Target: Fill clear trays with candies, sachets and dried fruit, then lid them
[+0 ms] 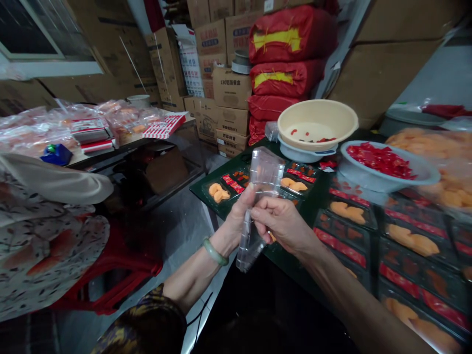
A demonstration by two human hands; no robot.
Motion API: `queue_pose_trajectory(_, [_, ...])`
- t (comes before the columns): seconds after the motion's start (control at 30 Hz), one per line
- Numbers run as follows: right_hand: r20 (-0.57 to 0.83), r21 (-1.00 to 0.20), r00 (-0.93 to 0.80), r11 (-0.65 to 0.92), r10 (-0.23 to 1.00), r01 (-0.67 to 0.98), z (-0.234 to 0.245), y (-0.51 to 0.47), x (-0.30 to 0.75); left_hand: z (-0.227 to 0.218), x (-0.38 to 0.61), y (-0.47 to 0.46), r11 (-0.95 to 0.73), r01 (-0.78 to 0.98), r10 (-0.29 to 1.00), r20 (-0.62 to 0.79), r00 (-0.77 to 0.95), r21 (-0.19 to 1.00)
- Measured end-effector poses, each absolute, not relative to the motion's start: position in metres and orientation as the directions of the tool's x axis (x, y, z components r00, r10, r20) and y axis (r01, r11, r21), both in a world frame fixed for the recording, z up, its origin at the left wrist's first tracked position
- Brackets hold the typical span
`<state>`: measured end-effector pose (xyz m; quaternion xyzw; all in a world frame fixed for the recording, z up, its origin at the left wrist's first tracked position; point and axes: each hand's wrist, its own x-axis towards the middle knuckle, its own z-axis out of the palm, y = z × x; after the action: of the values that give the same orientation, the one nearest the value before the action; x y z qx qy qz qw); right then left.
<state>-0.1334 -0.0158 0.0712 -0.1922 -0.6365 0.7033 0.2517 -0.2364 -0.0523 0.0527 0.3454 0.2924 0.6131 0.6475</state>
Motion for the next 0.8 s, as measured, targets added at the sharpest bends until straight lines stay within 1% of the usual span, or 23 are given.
queue_pose_trajectory(0.07, [0.097, -0.995, -0.749, 0.038, 0.655, -0.095, 0.081, -0.023, -0.132, 0.056, -0.236, -0.054, -0.016, -0.562, 0.997, 0.056, 0.055, 0.827])
queue_pose_trajectory(0.17, [0.245, -0.964, -0.644, 0.249, 0.725, -0.087, 0.096, -0.034, -0.132, 0.063, -0.240, -0.055, -0.098, -0.526, 0.995, 0.075, -0.065, 0.845])
queue_pose_trajectory(0.2, [0.275, -0.954, -0.626, 0.287, 0.730, -0.085, 0.099, -0.036, -0.132, 0.066, -0.244, -0.055, -0.137, -0.519, 0.989, 0.086, -0.121, 0.844])
queue_pose_trajectory(0.27, [0.281, -0.955, -0.608, 0.281, 0.743, -0.098, 0.102, -0.036, -0.133, 0.071, -0.256, -0.054, -0.206, -0.507, 0.970, 0.104, -0.222, 0.837])
queue_pose_trajectory(0.33, [0.224, -0.975, -0.584, 0.171, 0.780, -0.144, 0.097, -0.029, -0.132, 0.075, -0.274, -0.054, -0.239, -0.501, 0.951, 0.096, -0.295, 0.832])
queue_pose_trajectory(0.4, [0.108, -0.979, -0.551, -0.009, 0.828, -0.205, 0.085, -0.014, -0.130, 0.077, -0.294, -0.056, -0.253, -0.486, 0.932, 0.076, -0.354, 0.837])
queue_pose_trajectory(0.47, [-0.069, -0.950, -0.533, -0.218, 0.843, -0.222, 0.067, 0.007, -0.126, 0.076, -0.314, -0.059, -0.271, -0.432, 0.905, 0.074, -0.420, 0.860])
queue_pose_trajectory(0.57, [-0.351, -0.883, -0.457, -0.452, 0.817, -0.130, 0.038, 0.039, -0.117, 0.073, -0.331, -0.064, -0.280, -0.324, 0.873, 0.098, -0.478, 0.904])
queue_pose_trajectory(0.6, [-0.427, -0.862, -0.410, -0.501, 0.805, -0.085, 0.030, 0.048, -0.113, 0.072, -0.332, -0.064, -0.277, -0.299, 0.873, 0.109, -0.476, 0.913])
queue_pose_trajectory(0.67, [-0.528, -0.829, -0.319, -0.559, 0.787, -0.008, 0.020, 0.061, -0.106, 0.070, -0.329, -0.064, -0.273, -0.260, 0.886, 0.136, -0.444, 0.926])
queue_pose_trajectory(0.8, [-0.639, -0.766, -0.230, -0.634, 0.734, 0.106, 0.016, 0.069, -0.093, 0.066, -0.316, -0.058, -0.229, -0.189, 0.931, 0.158, -0.329, 0.955])
